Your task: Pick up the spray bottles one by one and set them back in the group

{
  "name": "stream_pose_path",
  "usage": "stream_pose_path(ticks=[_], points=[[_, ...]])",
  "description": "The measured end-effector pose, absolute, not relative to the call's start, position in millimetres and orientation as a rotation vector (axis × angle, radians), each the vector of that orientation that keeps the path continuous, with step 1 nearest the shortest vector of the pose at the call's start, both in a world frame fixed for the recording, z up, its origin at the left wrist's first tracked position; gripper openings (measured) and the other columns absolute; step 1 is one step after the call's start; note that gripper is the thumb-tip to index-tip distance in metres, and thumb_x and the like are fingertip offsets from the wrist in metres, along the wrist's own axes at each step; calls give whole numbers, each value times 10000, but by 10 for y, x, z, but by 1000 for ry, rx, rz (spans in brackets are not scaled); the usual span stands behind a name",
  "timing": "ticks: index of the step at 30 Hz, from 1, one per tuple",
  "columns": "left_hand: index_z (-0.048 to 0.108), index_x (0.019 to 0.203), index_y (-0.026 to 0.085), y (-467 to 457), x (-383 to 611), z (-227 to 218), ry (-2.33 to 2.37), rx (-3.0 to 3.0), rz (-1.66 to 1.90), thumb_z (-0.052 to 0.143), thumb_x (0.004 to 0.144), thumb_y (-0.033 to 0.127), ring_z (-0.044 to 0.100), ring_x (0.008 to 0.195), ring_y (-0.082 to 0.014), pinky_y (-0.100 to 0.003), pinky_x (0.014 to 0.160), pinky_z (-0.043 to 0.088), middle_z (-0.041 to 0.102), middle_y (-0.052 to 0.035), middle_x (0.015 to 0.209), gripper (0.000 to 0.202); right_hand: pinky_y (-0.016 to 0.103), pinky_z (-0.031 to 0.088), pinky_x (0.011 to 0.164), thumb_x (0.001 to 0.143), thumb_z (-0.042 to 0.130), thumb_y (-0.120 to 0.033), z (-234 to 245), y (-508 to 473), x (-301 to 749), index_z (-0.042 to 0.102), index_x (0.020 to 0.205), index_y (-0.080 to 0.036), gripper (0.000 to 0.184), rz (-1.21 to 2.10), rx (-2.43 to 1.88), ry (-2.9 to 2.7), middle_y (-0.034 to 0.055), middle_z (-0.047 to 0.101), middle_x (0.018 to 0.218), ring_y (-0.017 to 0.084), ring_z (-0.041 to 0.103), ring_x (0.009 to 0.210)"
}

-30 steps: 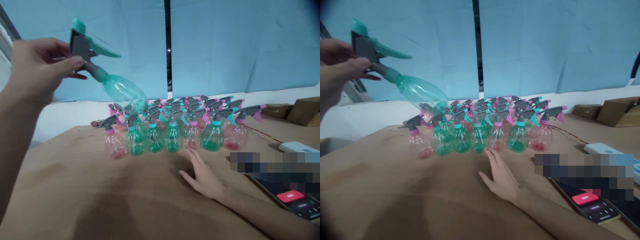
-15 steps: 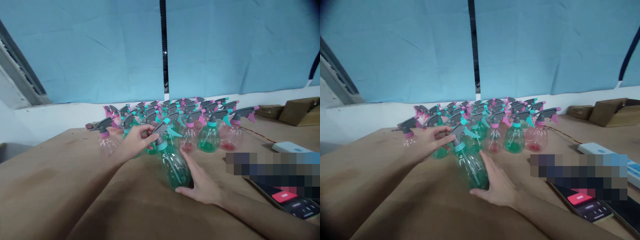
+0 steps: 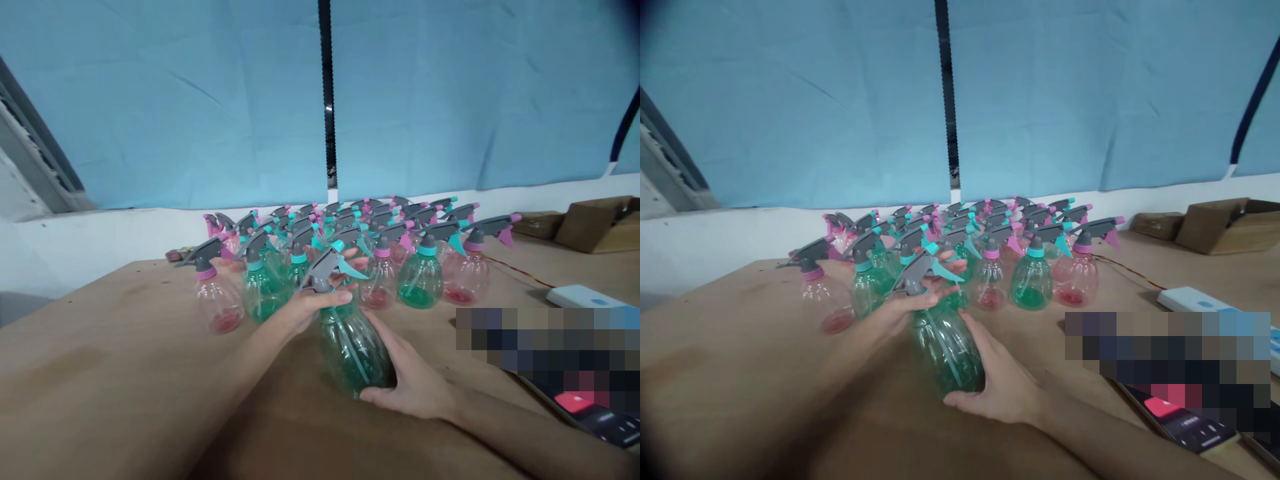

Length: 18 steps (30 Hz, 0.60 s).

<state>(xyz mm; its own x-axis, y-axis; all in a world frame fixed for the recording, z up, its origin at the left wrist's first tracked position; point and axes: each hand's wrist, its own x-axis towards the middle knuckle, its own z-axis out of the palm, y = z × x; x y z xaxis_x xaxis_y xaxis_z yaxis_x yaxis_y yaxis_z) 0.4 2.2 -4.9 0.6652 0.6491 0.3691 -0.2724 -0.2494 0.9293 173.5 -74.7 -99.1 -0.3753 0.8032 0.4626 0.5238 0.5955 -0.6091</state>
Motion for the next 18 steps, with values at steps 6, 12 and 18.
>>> stream_pose_path(ticks=[6,12,18], points=[[578,491,188,-25,132,-25,409,1484,1047,549,575,164,579,956,-262,-387,773,469,666,-45,764,93,536,282,1027,710,646,-425,-1031,-713,1753,-14,1430,-265,989,496,-1012,-2081,111,173,1480,327,236,1312],[572,514,186,-42,161,-37,472,1435,1122,511,512,123,599,691,-218,-324,577,455,622,-19,611,87,542,278,1023,713,647,-446,-1038,-723,1770,-29,1432,-257,1005,503,-1006,-2098,118,167,1480,339,224,1313],[628,599,172,-37,160,-24,427,1441,1138,512,513,112,595,679,-189,-321,629,450,645,-22,695,156,547,239,1040,733,628,-458,-1031,-726,1760,-26,1430,-250,978,508,-1001,-2093,120,149,1484,332,198,1323]])
